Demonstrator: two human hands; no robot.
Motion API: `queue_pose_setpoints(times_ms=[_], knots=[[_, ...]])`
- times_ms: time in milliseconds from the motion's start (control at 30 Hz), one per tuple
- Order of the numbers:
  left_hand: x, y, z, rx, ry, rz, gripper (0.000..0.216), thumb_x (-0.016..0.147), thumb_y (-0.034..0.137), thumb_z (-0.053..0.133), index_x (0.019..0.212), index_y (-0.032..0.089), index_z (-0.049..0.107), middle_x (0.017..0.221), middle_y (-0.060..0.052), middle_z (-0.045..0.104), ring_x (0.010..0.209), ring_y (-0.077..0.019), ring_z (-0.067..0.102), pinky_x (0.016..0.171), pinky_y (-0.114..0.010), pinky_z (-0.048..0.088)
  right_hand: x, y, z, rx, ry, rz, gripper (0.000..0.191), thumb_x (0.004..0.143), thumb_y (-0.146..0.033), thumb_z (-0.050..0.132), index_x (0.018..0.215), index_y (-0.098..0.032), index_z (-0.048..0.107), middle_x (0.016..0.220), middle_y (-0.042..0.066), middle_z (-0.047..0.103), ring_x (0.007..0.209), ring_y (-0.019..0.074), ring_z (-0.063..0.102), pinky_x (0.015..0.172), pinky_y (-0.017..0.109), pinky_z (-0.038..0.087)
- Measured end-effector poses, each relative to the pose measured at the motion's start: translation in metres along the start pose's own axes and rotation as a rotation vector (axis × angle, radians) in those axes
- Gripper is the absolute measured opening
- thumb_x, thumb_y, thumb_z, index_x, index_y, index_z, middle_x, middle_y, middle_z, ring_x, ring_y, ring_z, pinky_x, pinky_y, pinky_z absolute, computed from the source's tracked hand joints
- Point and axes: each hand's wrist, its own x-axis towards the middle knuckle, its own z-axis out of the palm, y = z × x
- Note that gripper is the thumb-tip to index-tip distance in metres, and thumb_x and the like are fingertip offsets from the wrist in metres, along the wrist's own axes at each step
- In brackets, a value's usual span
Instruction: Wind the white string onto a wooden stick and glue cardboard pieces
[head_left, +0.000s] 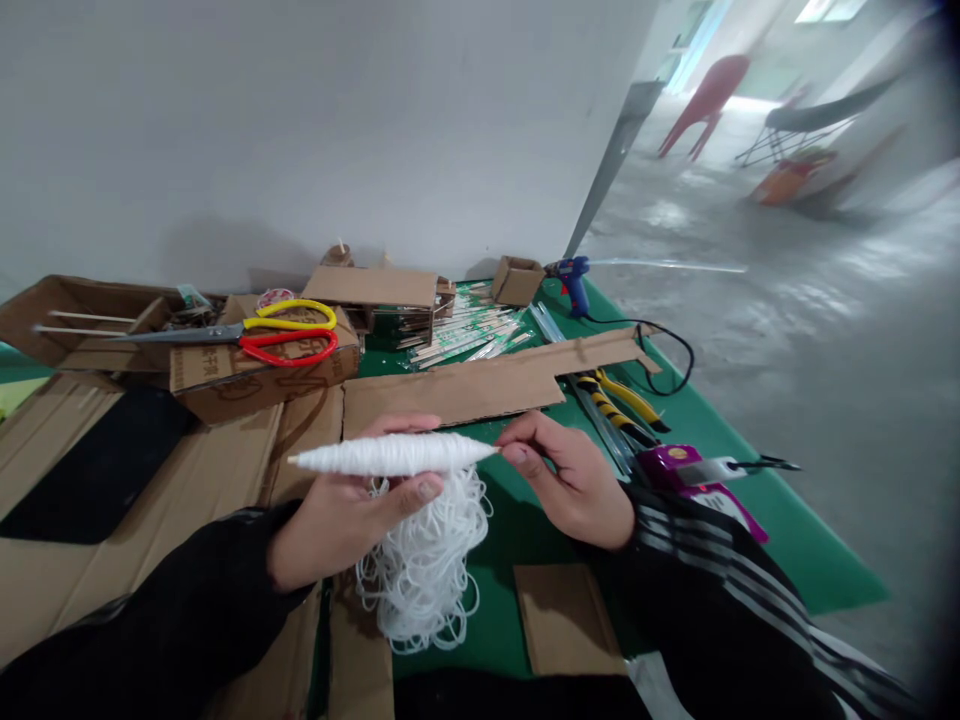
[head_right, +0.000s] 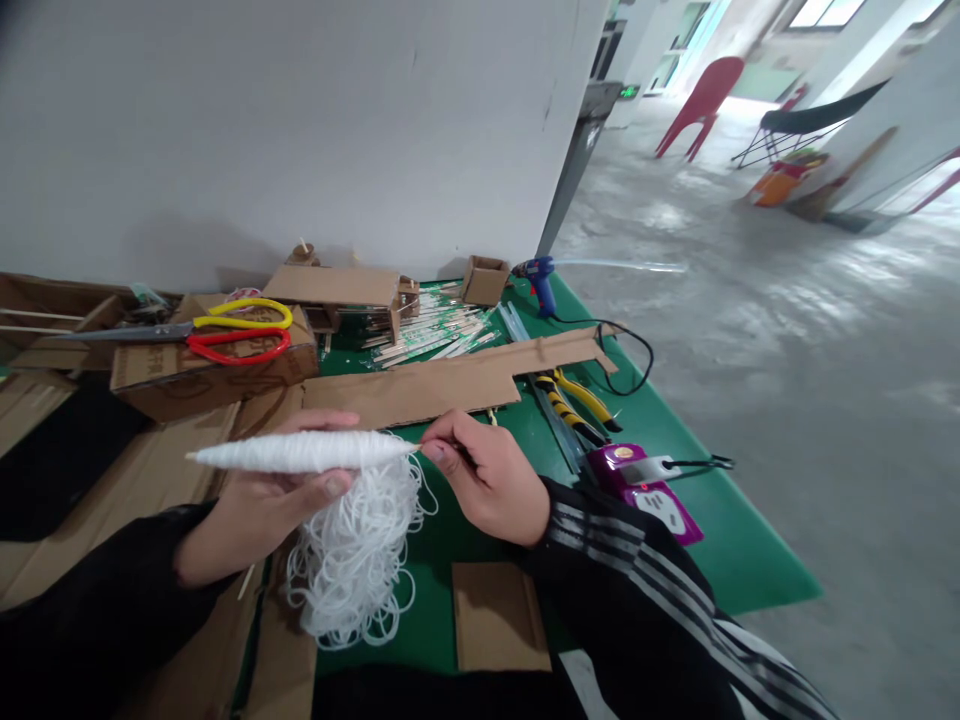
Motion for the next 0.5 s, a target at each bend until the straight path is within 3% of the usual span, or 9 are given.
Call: queue_pose_setpoints(times_ms=[300,500], knots=[[0.0010,-0.0020,0.0016,-0.054,-0.012,-0.039,0.030,0.084,0.025,0.067,0.114,0.028,0.061,0.105,0.000,0.065,0.086,-0.0112,0.062,0.075,-0.018,0.051,0.0013,0.0010,0.0005,-0.049,0.055,-0.046,0.014,0.094,-0.021,0.049,0.085,-0.017,0.059,0.070,-0.001,0.061,0.058,0.0081,0.054,0.056,0.018,0.040],[0.0004,0.0012,0.0018,-0.026,-0.013,-0.060,0.029,0.084,0.028,0.068,0.112,0.025,0.061,0.103,-0.002,0.065,0.083,-0.0128,0.060,0.072,-0.020,0.050,0.0042,-0.0007,-0.0003,0.042,-0.054,-0.066,0.012,0.093,-0.022,0.050,0.095,-0.016,0.060,0.072,0.001,0.062,0.060,0.0101,0.056,0.056,0.020,0.043]])
